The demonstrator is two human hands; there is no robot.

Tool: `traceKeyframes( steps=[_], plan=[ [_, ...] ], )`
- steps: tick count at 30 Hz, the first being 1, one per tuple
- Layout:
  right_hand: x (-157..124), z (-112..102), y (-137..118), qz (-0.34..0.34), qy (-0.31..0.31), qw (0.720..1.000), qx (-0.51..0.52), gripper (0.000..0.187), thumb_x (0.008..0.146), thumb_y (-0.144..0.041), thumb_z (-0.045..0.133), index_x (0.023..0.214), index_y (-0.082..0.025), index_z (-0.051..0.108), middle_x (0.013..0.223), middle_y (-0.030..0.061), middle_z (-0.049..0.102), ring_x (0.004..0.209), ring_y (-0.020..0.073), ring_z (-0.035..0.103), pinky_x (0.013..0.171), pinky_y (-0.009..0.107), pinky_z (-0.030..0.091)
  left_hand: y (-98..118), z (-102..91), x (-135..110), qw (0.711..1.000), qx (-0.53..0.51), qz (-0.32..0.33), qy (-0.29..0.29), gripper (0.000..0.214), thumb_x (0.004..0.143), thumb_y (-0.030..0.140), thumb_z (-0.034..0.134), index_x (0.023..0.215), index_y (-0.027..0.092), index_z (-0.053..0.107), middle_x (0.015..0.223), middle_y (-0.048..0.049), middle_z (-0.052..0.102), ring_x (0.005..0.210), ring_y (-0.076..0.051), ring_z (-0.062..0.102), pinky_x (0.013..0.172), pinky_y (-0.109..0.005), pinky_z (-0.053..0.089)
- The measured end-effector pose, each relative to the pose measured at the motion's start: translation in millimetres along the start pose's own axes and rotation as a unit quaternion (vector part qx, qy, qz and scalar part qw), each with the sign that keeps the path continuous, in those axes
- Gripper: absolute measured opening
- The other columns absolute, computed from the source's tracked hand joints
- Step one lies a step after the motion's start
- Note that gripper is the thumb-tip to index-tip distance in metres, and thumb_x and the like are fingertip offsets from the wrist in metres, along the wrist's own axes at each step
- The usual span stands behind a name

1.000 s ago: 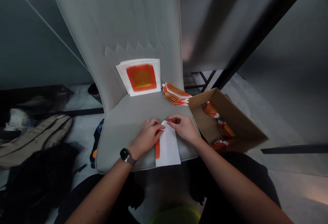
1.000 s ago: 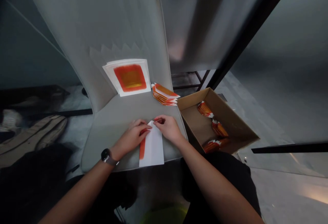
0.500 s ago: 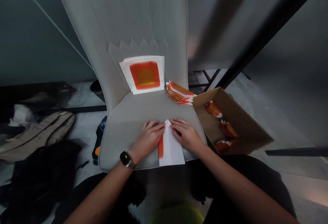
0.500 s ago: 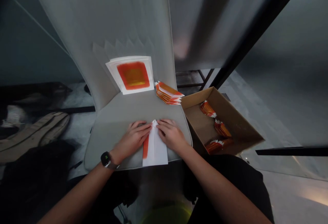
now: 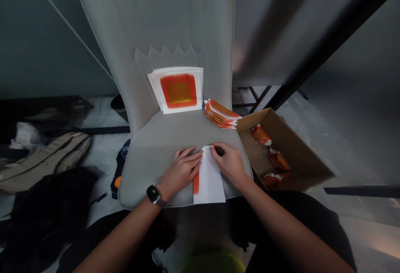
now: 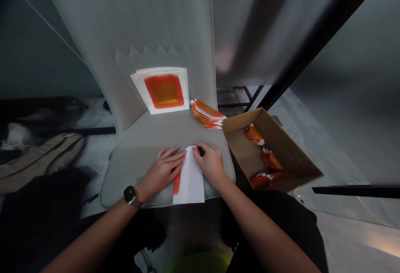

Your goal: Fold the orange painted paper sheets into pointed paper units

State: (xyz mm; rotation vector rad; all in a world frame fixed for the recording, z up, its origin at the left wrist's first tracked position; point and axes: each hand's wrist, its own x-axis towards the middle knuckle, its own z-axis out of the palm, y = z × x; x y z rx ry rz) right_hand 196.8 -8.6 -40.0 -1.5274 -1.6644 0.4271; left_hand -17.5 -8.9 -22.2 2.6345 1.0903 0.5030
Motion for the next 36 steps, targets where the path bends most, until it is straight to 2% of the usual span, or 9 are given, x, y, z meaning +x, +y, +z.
traceKeyframes(
  steps=[5, 10, 13, 20, 23, 25, 28, 31, 36],
  plan=[
    [5, 4, 2, -0.046, -0.022, 0.998, -0.031, 0.019, 0.092, -0.019, 0.061, 0.093, -0.023, 0.080, 0.098, 0.0091, 0.079, 0.097, 0.0263, 0.073, 0.092, 0.043, 0.057, -1, 2.2, 1, 1.000, -0.011, -0.008, 0.018, 0.031, 0.104, 0.025, 0.053, 0.131, 0.024, 0.068, 0.135, -0.0042, 0.069, 0.138, -0.028, 0.051, 0.107, -0.052, 0.040],
    [-1, 2, 8, -0.183, -0.114, 0.975, -0.051, 0.024, 0.099, -0.019, 0.058, 0.111, -0.023, 0.078, 0.120, 0.0073, 0.076, 0.123, 0.0246, 0.067, 0.117, 0.051, 0.042, -1, 0.6, 5, 0.999, -0.021, -0.015, 0.028, 0.027, 0.104, 0.027, 0.054, 0.125, 0.023, 0.071, 0.131, -0.0033, 0.072, 0.133, -0.027, 0.054, 0.106, -0.050, 0.040],
    [-5, -2, 10, -0.213, -0.133, 0.966, -0.057, 0.027, 0.102, -0.020, 0.055, 0.120, -0.023, 0.075, 0.126, 0.0067, 0.074, 0.131, 0.0239, 0.062, 0.122, 0.055, 0.035, -1, -0.7, 9, 0.998, -0.036, -0.028, 0.039, 0.025, 0.103, 0.028, 0.056, 0.120, 0.023, 0.073, 0.126, -0.0024, 0.074, 0.129, -0.025, 0.055, 0.106, -0.048, 0.040],
    [-8, -3, 8, -0.242, -0.137, 0.959, -0.047, 0.028, 0.102, -0.018, 0.055, 0.122, -0.023, 0.074, 0.129, 0.0086, 0.072, 0.128, 0.0234, 0.064, 0.121, 0.054, 0.039, -1, -1.2, 17, 0.997, -0.050, -0.036, 0.043, 0.021, 0.102, 0.027, 0.058, 0.116, 0.024, 0.074, 0.119, -0.0038, 0.075, 0.123, -0.025, 0.057, 0.103, -0.048, 0.043],
    [-9, -4, 7, -0.244, -0.138, 0.958, -0.052, 0.029, 0.102, -0.019, 0.053, 0.124, -0.021, 0.072, 0.130, 0.0089, 0.071, 0.129, 0.0234, 0.063, 0.122, 0.055, 0.037, 0, -1.4, 17, 0.998, -0.040, -0.041, 0.040, 0.021, 0.102, 0.027, 0.057, 0.115, 0.023, 0.073, 0.122, -0.0053, 0.071, 0.121, -0.024, 0.056, 0.104, -0.046, 0.044],
    [-10, -7, 5, -0.250, -0.150, 0.955, -0.053, 0.030, 0.102, -0.020, 0.052, 0.126, -0.019, 0.071, 0.131, 0.0099, 0.071, 0.132, 0.0236, 0.061, 0.123, 0.055, 0.035, 0, -1.4, 16, 0.997, -0.022, -0.055, 0.039, 0.026, 0.102, 0.027, 0.056, 0.123, 0.022, 0.069, 0.130, -0.0078, 0.066, 0.123, -0.025, 0.054, 0.106, -0.046, 0.043],
    [-10, -12, 3, -0.250, -0.184, 0.949, -0.053, 0.035, 0.100, -0.020, 0.052, 0.131, -0.015, 0.068, 0.136, 0.0124, 0.067, 0.138, 0.0246, 0.055, 0.125, 0.055, 0.031, -2, -1.1, 15, 0.998, 0.022, -0.049, 0.026, 0.038, 0.102, 0.027, 0.054, 0.139, 0.023, 0.061, 0.150, -0.0101, 0.053, 0.136, -0.029, 0.045, 0.113, -0.050, 0.039],
    [-11, -19, 2, -0.231, -0.201, 0.951, -0.043, 0.036, 0.099, -0.021, 0.052, 0.131, -0.017, 0.068, 0.139, 0.0113, 0.065, 0.141, 0.0254, 0.051, 0.125, 0.057, 0.030, -4, -1.4, 15, 0.998, 0.057, -0.032, 0.003, 0.040, 0.103, 0.029, 0.051, 0.142, 0.028, 0.060, 0.160, -0.0074, 0.043, 0.146, -0.035, 0.035, 0.116, -0.058, 0.032],
    [-18, -28, 1, -0.204, -0.201, 0.957, -0.050, 0.036, 0.100, -0.021, 0.051, 0.131, -0.019, 0.068, 0.139, 0.0120, 0.065, 0.140, 0.0275, 0.052, 0.124, 0.063, 0.025, -3, -4.9, 20, 0.996, 0.079, -0.035, -0.011, 0.038, 0.104, 0.032, 0.049, 0.139, 0.030, 0.063, 0.155, -0.0054, 0.050, 0.146, -0.036, 0.034, 0.117, -0.062, 0.028]
  ],
)
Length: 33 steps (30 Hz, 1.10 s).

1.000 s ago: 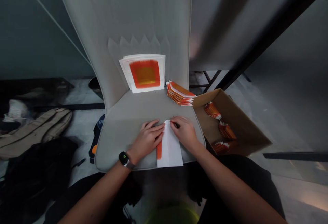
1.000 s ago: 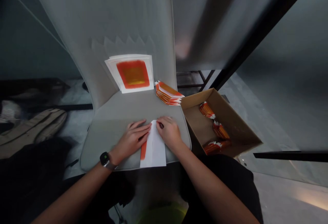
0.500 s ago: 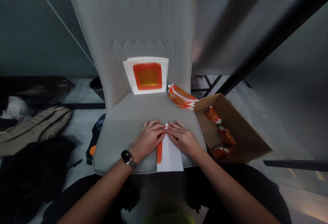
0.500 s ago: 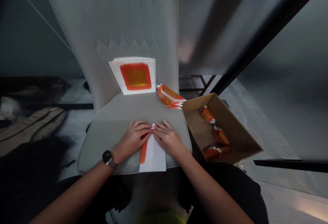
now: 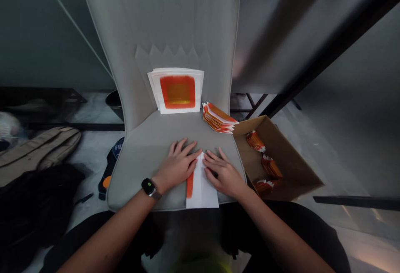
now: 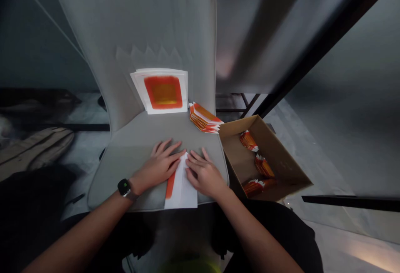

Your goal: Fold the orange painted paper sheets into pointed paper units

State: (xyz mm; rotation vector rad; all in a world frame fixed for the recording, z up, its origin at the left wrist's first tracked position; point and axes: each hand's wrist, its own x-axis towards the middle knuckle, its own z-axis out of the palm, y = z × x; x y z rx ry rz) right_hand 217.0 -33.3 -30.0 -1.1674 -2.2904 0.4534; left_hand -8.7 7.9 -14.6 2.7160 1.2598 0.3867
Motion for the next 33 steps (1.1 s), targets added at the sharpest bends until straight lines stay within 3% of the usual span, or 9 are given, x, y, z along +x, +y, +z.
traceKeyframes(
  steps=[4, 7, 11, 15, 20, 23, 26, 30, 33],
  plan=[
    [-3, 0, -2, 0.018, -0.027, 0.999, 0.014, 0.041, 0.099, -0.023, 0.052, 0.138, -0.020, 0.063, 0.143, 0.0108, 0.062, 0.145, 0.0287, 0.046, 0.125, 0.068, 0.013, 0, -3.6, 6, 0.999, -0.010, 0.041, -0.003, 0.031, 0.103, 0.027, 0.051, 0.129, 0.028, 0.068, 0.148, -0.0025, 0.058, 0.142, -0.032, 0.039, 0.117, -0.058, 0.029],
    [0, -5, -2, 0.034, -0.050, 0.998, 0.032, 0.045, 0.099, -0.023, 0.052, 0.144, -0.021, 0.058, 0.145, 0.0103, 0.060, 0.149, 0.0285, 0.040, 0.125, 0.068, 0.008, 1, -4.7, 10, 0.998, -0.021, 0.067, -0.008, 0.029, 0.103, 0.023, 0.053, 0.126, 0.027, 0.069, 0.141, -0.0035, 0.061, 0.135, -0.029, 0.046, 0.110, -0.051, 0.039],
    [-1, -26, -3, 0.017, -0.097, 0.993, 0.059, 0.054, 0.097, -0.023, 0.055, 0.151, -0.022, 0.050, 0.153, 0.0091, 0.052, 0.152, 0.0273, 0.034, 0.127, 0.063, 0.013, 6, -3.7, 11, 0.998, -0.036, 0.057, -0.004, 0.025, 0.101, 0.020, 0.056, 0.124, 0.022, 0.067, 0.124, -0.0067, 0.066, 0.115, -0.025, 0.057, 0.098, -0.043, 0.048],
    [-15, -49, -7, -0.011, -0.190, 0.978, 0.082, 0.059, 0.091, -0.033, 0.070, 0.148, -0.024, 0.055, 0.151, 0.0074, 0.055, 0.148, 0.0256, 0.041, 0.128, 0.052, 0.023, 14, -3.7, 7, 0.997, -0.043, 0.067, -0.017, 0.022, 0.102, 0.015, 0.051, 0.118, 0.017, 0.066, 0.115, -0.0082, 0.067, 0.109, -0.024, 0.059, 0.098, -0.041, 0.049],
    [-36, -42, -12, -0.032, -0.226, 0.973, 0.035, 0.077, 0.072, -0.035, 0.090, 0.142, -0.023, 0.061, 0.161, 0.0127, 0.041, 0.150, 0.0328, 0.037, 0.126, 0.056, 0.025, 20, -12.9, -7, 0.996, -0.054, 0.067, -0.031, 0.027, 0.102, 0.019, 0.051, 0.126, 0.017, 0.063, 0.128, -0.0116, 0.063, 0.120, -0.026, 0.057, 0.104, -0.044, 0.048],
    [-41, -40, -17, -0.053, -0.200, 0.978, 0.036, 0.055, 0.080, -0.026, 0.084, 0.133, -0.027, 0.069, 0.162, 0.0085, 0.041, 0.151, 0.0316, 0.035, 0.122, 0.055, 0.031, 19, -18.2, -21, 0.993, -0.076, 0.075, -0.053, 0.042, 0.101, 0.032, 0.057, 0.140, 0.018, 0.054, 0.147, -0.0126, 0.054, 0.139, -0.027, 0.047, 0.116, -0.046, 0.040],
    [-39, -46, -25, -0.056, -0.181, 0.980, 0.066, 0.021, 0.093, -0.024, 0.070, 0.111, -0.030, 0.079, 0.147, 0.0049, 0.059, 0.141, 0.0290, 0.046, 0.113, 0.050, 0.041, 18, -15.7, -34, 0.991, -0.073, 0.077, -0.081, 0.060, 0.099, 0.044, 0.059, 0.152, 0.022, 0.043, 0.161, -0.0127, 0.041, 0.150, -0.031, 0.035, 0.122, -0.051, 0.031],
    [-31, -47, -30, -0.014, -0.188, 0.974, 0.125, 0.018, 0.099, -0.030, 0.064, 0.107, -0.027, 0.080, 0.108, 0.0071, 0.073, 0.107, 0.0238, 0.060, 0.094, 0.040, 0.048, 21, -3.4, -44, 0.994, -0.046, 0.072, -0.061, 0.063, 0.102, 0.047, 0.053, 0.158, 0.025, 0.034, 0.168, -0.0117, 0.029, 0.156, -0.037, 0.020, 0.123, -0.062, 0.022],
    [-25, -34, -27, 0.017, -0.180, 0.972, 0.151, 0.015, 0.097, -0.027, 0.066, 0.103, -0.024, 0.080, 0.093, 0.0055, 0.074, 0.096, 0.0213, 0.061, 0.090, 0.037, 0.047, 24, 3.9, -47, 0.997, -0.047, 0.062, -0.004, 0.060, 0.099, 0.048, 0.058, 0.152, 0.024, 0.043, 0.164, -0.0139, 0.034, 0.152, -0.039, 0.026, 0.121, -0.064, 0.023]
  ],
)
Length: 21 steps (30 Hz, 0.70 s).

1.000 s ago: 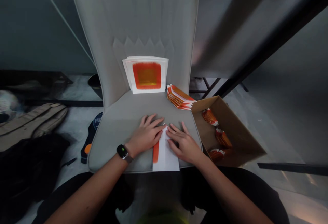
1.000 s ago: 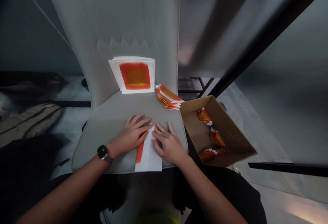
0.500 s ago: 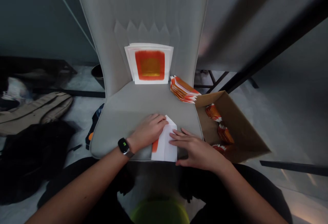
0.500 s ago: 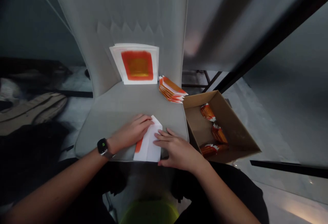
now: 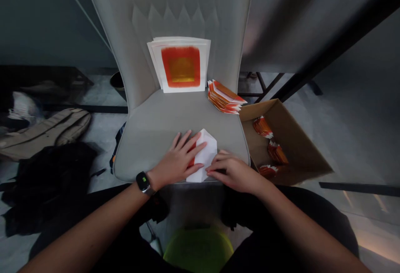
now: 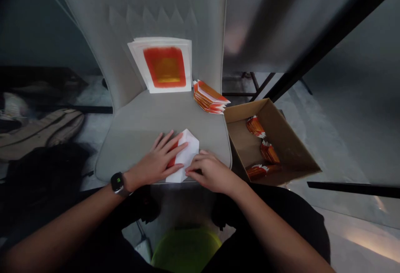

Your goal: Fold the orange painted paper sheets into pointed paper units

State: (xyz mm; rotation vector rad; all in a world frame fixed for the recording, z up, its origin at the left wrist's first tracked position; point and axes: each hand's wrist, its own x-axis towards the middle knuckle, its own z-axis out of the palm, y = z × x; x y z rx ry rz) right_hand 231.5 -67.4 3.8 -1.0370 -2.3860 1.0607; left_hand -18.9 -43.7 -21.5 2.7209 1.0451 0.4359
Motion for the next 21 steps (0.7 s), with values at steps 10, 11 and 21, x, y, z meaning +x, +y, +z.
traceKeyframes(
  steps=[10, 11, 21],
  plan=[
    [14, 22, 14, 0.019, 0.076, 0.997, 0.027, 0.006, 0.086, -0.022, 0.080, 0.089, -0.027, 0.081, 0.089, 0.0009, 0.078, 0.088, 0.0187, 0.067, 0.088, 0.035, 0.047, 11, -14.0, -20, 0.996, -0.086, 0.013, -0.007, 0.035, 0.096, 0.044, 0.065, 0.122, 0.022, 0.063, 0.131, -0.0130, 0.059, 0.127, -0.031, 0.052, 0.108, -0.053, 0.046],
    [14, 25, 14, 0.023, 0.084, 0.996, 0.018, 0.006, 0.086, -0.022, 0.080, 0.089, -0.028, 0.081, 0.089, 0.0009, 0.078, 0.088, 0.0190, 0.067, 0.088, 0.035, 0.047, 10, -17.6, -23, 0.995, -0.092, 0.022, -0.024, 0.044, 0.093, 0.048, 0.069, 0.128, 0.023, 0.062, 0.136, -0.0133, 0.058, 0.132, -0.031, 0.050, 0.111, -0.054, 0.044],
    [14, 32, 15, 0.059, 0.136, 0.989, -0.013, 0.016, 0.081, -0.025, 0.086, 0.095, -0.024, 0.079, 0.087, 0.0022, 0.071, 0.088, 0.0185, 0.064, 0.086, 0.034, 0.048, 6, -34.8, -34, 0.988, -0.141, 0.025, -0.062, 0.020, 0.101, 0.027, 0.060, 0.116, 0.030, 0.073, 0.141, -0.0036, 0.062, 0.140, -0.024, 0.049, 0.117, -0.053, 0.040]
  ],
)
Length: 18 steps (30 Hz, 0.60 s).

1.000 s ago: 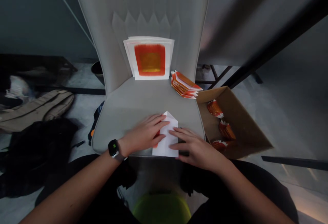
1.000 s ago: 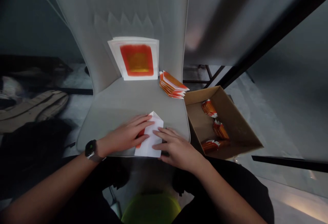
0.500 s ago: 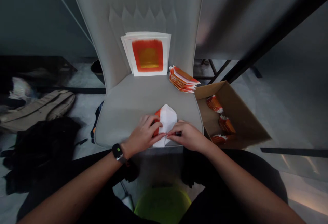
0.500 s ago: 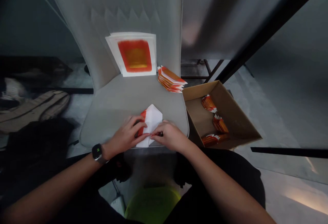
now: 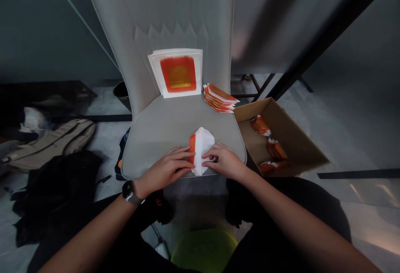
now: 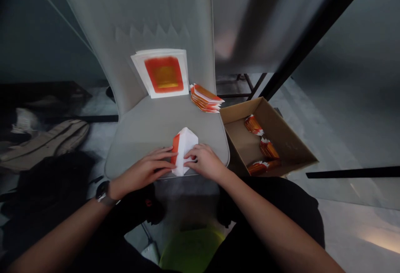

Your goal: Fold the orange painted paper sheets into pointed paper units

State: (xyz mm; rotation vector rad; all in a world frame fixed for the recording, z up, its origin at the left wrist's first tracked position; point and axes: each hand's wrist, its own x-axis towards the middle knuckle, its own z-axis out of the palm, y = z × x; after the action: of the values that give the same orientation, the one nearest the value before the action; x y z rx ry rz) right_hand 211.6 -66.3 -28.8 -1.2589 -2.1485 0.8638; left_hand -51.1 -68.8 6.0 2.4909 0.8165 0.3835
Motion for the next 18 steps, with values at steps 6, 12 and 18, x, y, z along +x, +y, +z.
traceKeyframes(
  steps=[6, 12, 18],
  plan=[
    [-2, -2, 0, 0.004, -0.006, 1.000, 0.007, 0.018, 0.080, -0.028, 0.086, 0.092, -0.021, 0.075, 0.087, 0.0017, 0.068, 0.085, 0.0167, 0.062, 0.080, 0.030, 0.046, 2, 4.0, 14, 0.999, 0.009, -0.029, 0.027, 0.015, 0.098, 0.035, 0.064, 0.102, 0.030, 0.077, 0.120, -0.0047, 0.065, 0.115, -0.024, 0.052, 0.100, -0.046, 0.047],
    [-1, -2, 1, -0.005, -0.004, 1.000, 0.012, 0.018, 0.080, -0.030, 0.086, 0.089, -0.020, 0.075, 0.086, 0.0020, 0.067, 0.084, 0.0170, 0.061, 0.080, 0.030, 0.045, 0, 12.2, 23, 0.996, 0.010, -0.061, 0.063, 0.015, 0.099, 0.033, 0.063, 0.096, 0.025, 0.075, 0.111, -0.0037, 0.067, 0.108, -0.024, 0.050, 0.097, -0.043, 0.042],
    [-3, -2, 1, -0.012, -0.004, 1.000, 0.003, 0.015, 0.081, -0.027, 0.085, 0.089, -0.020, 0.075, 0.087, 0.0032, 0.068, 0.088, 0.0182, 0.061, 0.082, 0.030, 0.045, 4, 26.0, 24, 0.993, 0.050, -0.058, 0.088, 0.013, 0.100, 0.030, 0.061, 0.099, 0.022, 0.072, 0.109, -0.0049, 0.067, 0.108, -0.025, 0.049, 0.096, -0.043, 0.040]
  ],
)
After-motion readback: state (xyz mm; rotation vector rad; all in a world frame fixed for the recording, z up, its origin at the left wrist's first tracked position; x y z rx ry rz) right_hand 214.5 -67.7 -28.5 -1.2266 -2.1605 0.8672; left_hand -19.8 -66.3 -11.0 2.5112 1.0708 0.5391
